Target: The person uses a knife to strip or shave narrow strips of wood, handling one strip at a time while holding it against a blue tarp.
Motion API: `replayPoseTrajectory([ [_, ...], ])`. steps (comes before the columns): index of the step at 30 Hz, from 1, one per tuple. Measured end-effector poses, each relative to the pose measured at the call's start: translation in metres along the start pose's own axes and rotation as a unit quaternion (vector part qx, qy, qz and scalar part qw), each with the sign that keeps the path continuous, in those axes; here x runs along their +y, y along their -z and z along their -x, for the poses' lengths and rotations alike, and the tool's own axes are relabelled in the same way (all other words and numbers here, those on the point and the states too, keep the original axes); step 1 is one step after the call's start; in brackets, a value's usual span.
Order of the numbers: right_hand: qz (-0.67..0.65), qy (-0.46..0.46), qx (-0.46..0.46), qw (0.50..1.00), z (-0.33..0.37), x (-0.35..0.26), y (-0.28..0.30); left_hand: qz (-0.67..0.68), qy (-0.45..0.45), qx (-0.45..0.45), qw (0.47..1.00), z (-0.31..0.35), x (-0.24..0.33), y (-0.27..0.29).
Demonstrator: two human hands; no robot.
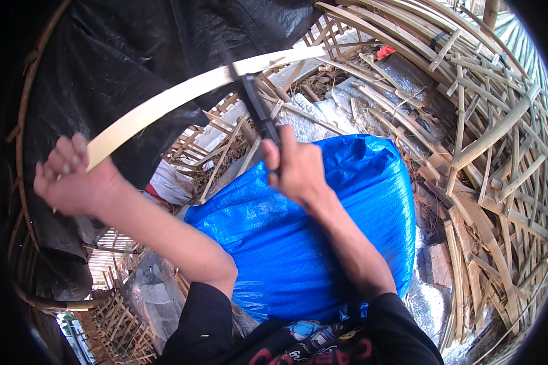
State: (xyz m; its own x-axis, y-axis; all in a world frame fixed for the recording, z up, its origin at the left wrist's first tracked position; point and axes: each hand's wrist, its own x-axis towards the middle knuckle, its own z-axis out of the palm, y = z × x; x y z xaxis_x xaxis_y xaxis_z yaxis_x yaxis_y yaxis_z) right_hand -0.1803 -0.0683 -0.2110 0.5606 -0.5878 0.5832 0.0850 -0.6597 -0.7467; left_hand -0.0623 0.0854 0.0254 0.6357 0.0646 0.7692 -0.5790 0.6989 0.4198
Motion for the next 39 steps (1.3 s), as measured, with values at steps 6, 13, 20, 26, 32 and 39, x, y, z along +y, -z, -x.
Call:
replayPoseTrajectory([
  [6, 0.126, -0.108, -0.002, 0.986, -0.005, -0.001, -0.01, -0.002, -0.003, -0.119, 0.993, -0.03, 0.045, 0.055],
  [13, 0.141, -0.138, -0.029, 0.98, -0.011, 0.043, -0.01, -0.056, -0.048, -0.022, 0.997, -0.024, 0.076, 0.06],
  [20, 0.07, -0.11, 0.044, 0.99, -0.004, 0.037, -0.008, 0.004, -0.007, -0.057, 0.998, -0.021, 0.046, 0.039],
  [26, 0.046, 0.055, -0.033, 0.997, 0.003, -0.017, -0.004, 0.004, -0.028, -0.034, 0.999, -0.02, 0.023, 0.027],
  [32, 0.138, -0.384, 0.045, 0.912, 0.005, 0.14, 0.003, -0.101, -0.131, 0.199, 0.966, -0.058, 0.203, 0.198],
  [39, -0.028, -0.275, 0.122, 0.953, -0.022, 0.077, 0.004, 0.01, -0.127, 0.046, 0.991, -0.046, 0.095, 0.137],
])
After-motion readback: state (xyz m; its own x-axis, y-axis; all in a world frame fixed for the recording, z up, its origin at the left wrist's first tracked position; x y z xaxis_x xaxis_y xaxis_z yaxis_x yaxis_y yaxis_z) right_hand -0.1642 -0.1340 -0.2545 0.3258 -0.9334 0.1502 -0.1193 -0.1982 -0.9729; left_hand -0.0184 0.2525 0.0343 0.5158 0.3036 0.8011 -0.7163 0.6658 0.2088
